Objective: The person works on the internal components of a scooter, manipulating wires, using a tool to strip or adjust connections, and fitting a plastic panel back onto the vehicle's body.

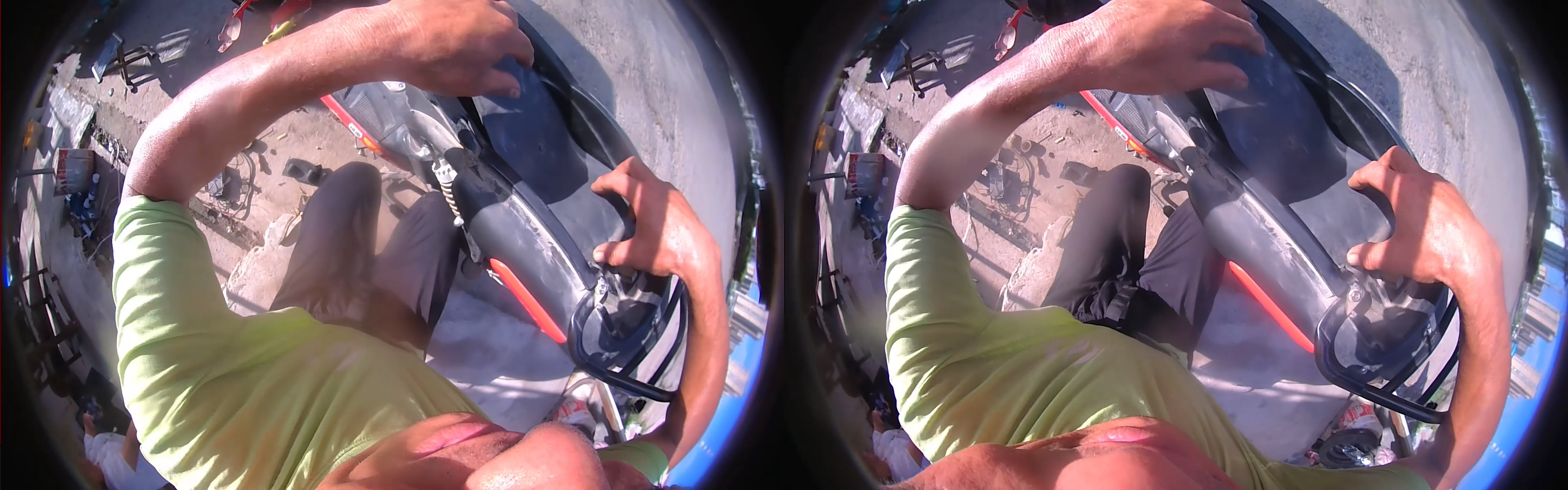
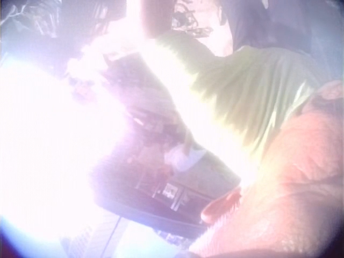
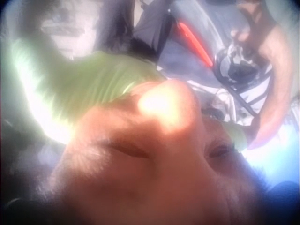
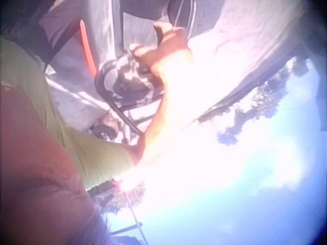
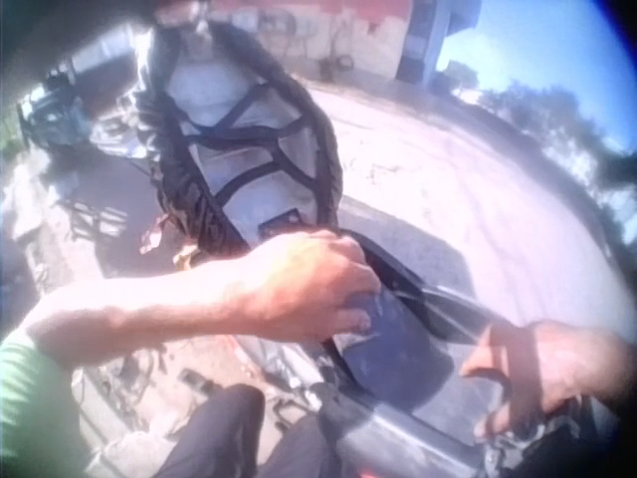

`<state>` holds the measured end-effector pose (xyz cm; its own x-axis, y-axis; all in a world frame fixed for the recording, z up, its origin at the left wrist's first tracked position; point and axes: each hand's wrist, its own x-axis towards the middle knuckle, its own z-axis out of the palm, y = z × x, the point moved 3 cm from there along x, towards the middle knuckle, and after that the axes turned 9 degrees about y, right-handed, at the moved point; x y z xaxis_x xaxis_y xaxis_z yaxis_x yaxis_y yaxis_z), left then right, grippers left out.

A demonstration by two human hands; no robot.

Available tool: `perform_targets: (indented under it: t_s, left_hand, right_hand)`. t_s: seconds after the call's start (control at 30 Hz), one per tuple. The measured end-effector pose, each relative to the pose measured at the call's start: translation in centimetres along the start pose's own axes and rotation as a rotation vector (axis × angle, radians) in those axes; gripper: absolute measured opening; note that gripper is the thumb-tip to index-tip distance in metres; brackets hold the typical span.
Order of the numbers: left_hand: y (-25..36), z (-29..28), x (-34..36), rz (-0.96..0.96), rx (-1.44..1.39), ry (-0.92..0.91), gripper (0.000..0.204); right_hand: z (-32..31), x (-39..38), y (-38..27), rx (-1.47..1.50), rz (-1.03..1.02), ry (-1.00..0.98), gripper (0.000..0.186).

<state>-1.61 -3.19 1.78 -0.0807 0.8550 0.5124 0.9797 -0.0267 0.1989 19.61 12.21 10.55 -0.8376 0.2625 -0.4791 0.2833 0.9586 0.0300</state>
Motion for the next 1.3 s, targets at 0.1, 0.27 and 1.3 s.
perform_targets:
  t_s: [0.1,0.27,1.3]
  left_hand:
    - [1.4,4.0,-1.0,-0.158,0.033,-0.386,0.042]
    - [0.8,5.4,0.7,-0.144,-0.108,-0.526,0.052]
    - [4.2,6.6,5.0,-0.08,0.064,-0.648,0.072]
  right_hand:
    - [0.1,-0.8,0.1,-0.03,0.0,0.039,0.071]
    - [0.3,-0.8,-0.1,-0.071,0.047,0.01,0.069]
    - [1.8,-0.3,1.7,-0.01,0.297,-0.011,0.067]
